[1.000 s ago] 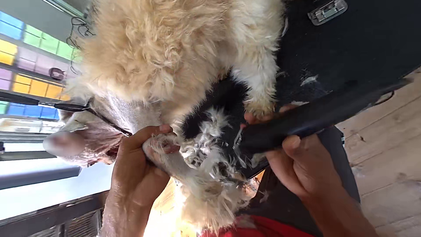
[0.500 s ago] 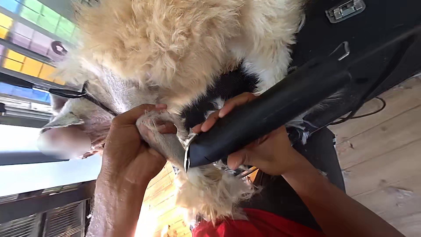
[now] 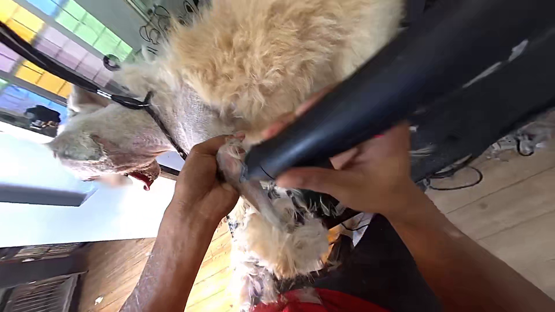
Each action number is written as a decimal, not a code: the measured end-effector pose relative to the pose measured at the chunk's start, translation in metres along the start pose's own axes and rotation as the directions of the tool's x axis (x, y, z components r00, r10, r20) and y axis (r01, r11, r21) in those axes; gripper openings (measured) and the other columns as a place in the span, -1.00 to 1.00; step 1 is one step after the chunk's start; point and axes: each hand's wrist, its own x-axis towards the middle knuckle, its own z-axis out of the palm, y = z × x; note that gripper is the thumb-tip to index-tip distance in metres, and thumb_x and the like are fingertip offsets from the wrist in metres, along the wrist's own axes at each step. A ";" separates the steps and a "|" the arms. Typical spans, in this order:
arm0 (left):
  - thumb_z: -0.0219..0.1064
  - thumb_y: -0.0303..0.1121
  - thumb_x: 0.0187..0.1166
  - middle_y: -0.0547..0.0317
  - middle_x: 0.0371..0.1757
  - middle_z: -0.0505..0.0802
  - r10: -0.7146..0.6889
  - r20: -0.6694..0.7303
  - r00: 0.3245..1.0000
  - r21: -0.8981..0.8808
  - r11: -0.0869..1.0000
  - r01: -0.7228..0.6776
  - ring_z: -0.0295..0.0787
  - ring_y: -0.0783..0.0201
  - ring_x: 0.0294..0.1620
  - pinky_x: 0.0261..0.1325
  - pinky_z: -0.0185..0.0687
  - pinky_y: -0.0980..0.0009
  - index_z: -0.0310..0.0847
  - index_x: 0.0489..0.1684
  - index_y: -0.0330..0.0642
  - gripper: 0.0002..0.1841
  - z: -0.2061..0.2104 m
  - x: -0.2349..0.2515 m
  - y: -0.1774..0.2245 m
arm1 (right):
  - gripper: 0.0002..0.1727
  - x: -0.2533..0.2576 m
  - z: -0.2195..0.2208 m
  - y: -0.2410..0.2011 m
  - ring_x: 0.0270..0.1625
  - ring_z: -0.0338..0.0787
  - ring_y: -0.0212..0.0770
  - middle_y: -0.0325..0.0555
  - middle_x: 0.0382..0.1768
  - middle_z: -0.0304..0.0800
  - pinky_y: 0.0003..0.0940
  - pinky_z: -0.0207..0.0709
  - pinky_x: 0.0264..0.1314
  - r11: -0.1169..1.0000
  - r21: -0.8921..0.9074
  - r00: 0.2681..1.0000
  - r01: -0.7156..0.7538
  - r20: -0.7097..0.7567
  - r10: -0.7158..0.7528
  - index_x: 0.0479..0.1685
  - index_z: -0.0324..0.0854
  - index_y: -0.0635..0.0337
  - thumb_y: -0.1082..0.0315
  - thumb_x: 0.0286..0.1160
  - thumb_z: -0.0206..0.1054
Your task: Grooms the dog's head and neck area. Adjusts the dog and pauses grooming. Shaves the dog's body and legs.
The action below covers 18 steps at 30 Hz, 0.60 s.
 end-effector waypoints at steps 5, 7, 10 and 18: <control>0.18 -0.34 0.64 0.08 -0.38 0.78 -0.010 -0.108 0.994 0.012 1.000 0.011 0.79 0.25 -0.35 -0.28 0.76 0.26 0.59 -0.26 -0.15 -0.87 0.001 0.001 0.002 | -0.31 0.013 0.006 -0.002 0.29 0.83 -0.14 -0.04 0.16 0.85 -0.15 0.75 0.42 0.987 -0.122 0.969 0.104 0.236 -0.073 0.30 0.47 0.29 0.25 0.20 0.72; 0.17 -0.33 0.65 0.06 -0.41 0.74 -0.041 -0.157 0.987 -0.008 0.999 0.040 0.73 0.25 -0.43 -0.36 0.72 0.30 0.56 -0.22 -0.18 -0.86 0.005 0.000 0.006 | -0.33 -0.001 0.009 -0.005 0.28 0.82 -0.08 -0.02 0.19 0.81 -0.14 0.76 0.39 0.998 0.021 0.972 0.055 0.228 -0.058 0.33 0.50 0.22 0.36 0.18 0.72; 0.14 -0.30 0.68 0.05 -0.44 0.72 -0.068 -0.157 0.985 -0.039 0.997 0.062 0.69 0.26 -0.51 -0.47 0.66 0.38 0.53 -0.20 -0.20 -0.83 0.006 0.001 0.008 | -0.29 -0.034 0.012 -0.008 0.30 0.82 0.00 -0.06 0.23 0.82 -0.04 0.76 0.41 0.999 0.051 0.974 -0.006 0.229 -0.006 0.38 0.57 0.03 0.40 0.12 0.75; 0.23 -0.40 0.58 0.03 -0.43 0.70 -0.011 -0.148 0.989 -0.050 0.999 0.004 0.68 0.24 -0.52 -0.46 0.68 0.35 0.52 -0.16 -0.21 -0.91 -0.001 0.007 0.005 | -0.35 -0.078 0.003 -0.037 0.25 0.85 -0.08 -0.11 0.19 0.86 -0.12 0.78 0.36 0.965 -0.090 0.896 -0.246 0.358 0.261 0.36 0.62 0.00 0.31 0.18 0.74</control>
